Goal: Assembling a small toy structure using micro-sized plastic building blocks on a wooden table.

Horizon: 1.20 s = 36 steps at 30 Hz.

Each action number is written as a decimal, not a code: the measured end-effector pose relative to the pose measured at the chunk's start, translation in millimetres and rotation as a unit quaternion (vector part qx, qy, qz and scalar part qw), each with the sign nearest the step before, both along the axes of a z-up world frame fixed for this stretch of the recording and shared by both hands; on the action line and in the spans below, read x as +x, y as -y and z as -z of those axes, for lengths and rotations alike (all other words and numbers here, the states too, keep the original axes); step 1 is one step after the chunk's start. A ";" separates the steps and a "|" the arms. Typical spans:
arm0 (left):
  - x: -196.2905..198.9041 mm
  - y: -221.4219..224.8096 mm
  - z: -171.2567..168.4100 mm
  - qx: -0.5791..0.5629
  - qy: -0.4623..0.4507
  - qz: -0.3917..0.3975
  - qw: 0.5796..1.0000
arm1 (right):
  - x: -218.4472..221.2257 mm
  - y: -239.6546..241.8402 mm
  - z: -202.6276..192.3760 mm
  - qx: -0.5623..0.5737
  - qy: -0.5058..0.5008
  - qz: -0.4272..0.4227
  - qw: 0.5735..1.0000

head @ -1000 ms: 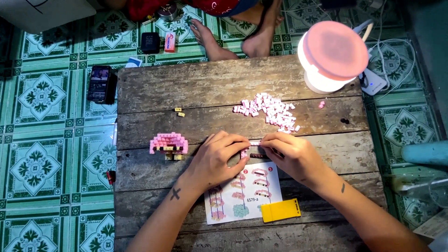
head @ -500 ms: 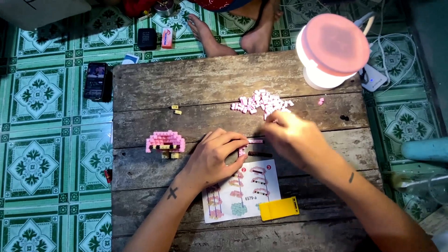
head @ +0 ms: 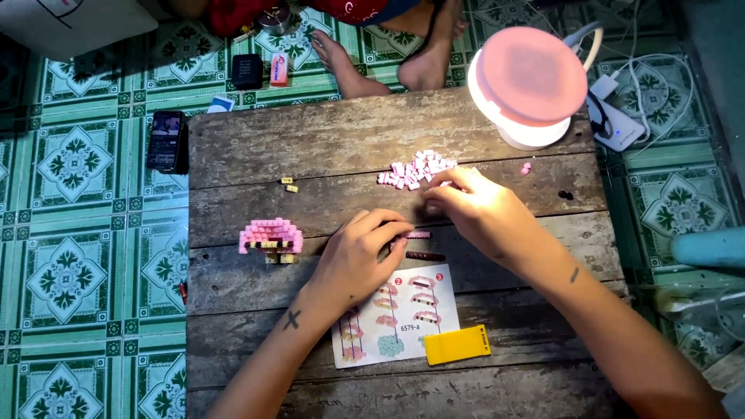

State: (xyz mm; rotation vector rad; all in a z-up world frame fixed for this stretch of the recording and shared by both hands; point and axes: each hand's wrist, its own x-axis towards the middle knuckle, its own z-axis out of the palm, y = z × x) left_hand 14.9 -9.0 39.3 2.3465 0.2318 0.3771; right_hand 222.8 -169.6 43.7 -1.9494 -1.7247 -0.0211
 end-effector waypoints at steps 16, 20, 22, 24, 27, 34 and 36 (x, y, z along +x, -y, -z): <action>26.1 10.4 30.9 0.051 -0.002 0.002 0.999 | -6.2 26.3 -15.6 0.005 -0.381 0.031 0.924; 23.5 9.8 18.5 -0.052 0.071 -0.002 0.996 | -13.2 26.2 -7.8 -0.023 -0.555 0.101 0.826; 22.7 11.6 12.9 -0.072 0.085 -0.006 0.994 | -17.2 24.6 -5.4 -0.021 -0.571 0.102 0.814; 23.3 14.3 13.2 -0.143 0.094 -0.012 0.985 | -21.7 22.1 -5.0 -0.008 -0.583 0.101 0.806; 21.4 11.8 8.2 -0.160 0.094 -0.026 0.982 | -24.2 21.4 -2.3 0.002 -0.638 0.099 0.764; 18.7 13.3 -0.5 -0.200 0.106 -0.029 0.974 | -29.6 20.0 -5.6 0.011 -0.648 0.108 0.754; 18.6 14.2 0.0 -0.198 0.108 -0.032 0.974 | -30.0 19.9 -6.0 0.018 -0.651 0.105 0.751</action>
